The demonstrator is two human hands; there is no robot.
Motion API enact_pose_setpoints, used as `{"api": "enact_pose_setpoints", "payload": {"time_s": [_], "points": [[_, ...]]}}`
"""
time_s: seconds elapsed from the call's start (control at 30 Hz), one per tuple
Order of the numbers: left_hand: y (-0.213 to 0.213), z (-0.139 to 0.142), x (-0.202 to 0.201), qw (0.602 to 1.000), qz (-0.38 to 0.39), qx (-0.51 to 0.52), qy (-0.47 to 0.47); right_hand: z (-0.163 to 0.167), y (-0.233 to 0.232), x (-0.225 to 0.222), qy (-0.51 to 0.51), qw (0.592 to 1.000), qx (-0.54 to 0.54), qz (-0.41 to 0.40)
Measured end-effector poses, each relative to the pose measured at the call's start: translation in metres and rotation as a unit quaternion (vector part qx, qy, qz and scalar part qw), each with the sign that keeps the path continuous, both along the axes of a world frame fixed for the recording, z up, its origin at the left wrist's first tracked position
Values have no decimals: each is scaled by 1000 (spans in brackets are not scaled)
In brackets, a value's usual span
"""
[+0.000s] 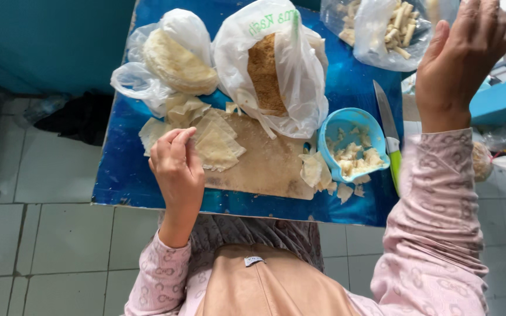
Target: The person sits at a blue table and wraps spring rolls: they take thin square wrappers, spoon brown filling from a plastic bag onto a wrapper, fold the wrapper over the filling, and place the finished roll into a plastic bag. They also cut a stack of wrappers into smaller pieces with a knife on the cutting board.
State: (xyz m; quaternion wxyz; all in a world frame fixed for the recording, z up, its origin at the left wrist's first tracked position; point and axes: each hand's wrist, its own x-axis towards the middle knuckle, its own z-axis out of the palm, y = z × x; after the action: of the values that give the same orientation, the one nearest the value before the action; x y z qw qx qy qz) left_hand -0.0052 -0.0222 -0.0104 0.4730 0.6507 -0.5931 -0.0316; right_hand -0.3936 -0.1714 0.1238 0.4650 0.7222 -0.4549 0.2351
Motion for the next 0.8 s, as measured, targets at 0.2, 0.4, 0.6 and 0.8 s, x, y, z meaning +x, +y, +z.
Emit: {"api": "enact_pose_setpoints", "payload": {"time_s": [0.2,0.4,0.6,0.8], "points": [[-19,7,17,998,-47,39,25,-67,72,137,-1,923,300,241],[-44,7,24,990,-86,109,-3,-96,117,207,33,841,404,359],[-37,3,21,994,-65,54,-63,-93,114,209,-39,830,426,359],[-22,0,7,993,-61,44,-87,-77,151,155,-242,872,360,226]]}}
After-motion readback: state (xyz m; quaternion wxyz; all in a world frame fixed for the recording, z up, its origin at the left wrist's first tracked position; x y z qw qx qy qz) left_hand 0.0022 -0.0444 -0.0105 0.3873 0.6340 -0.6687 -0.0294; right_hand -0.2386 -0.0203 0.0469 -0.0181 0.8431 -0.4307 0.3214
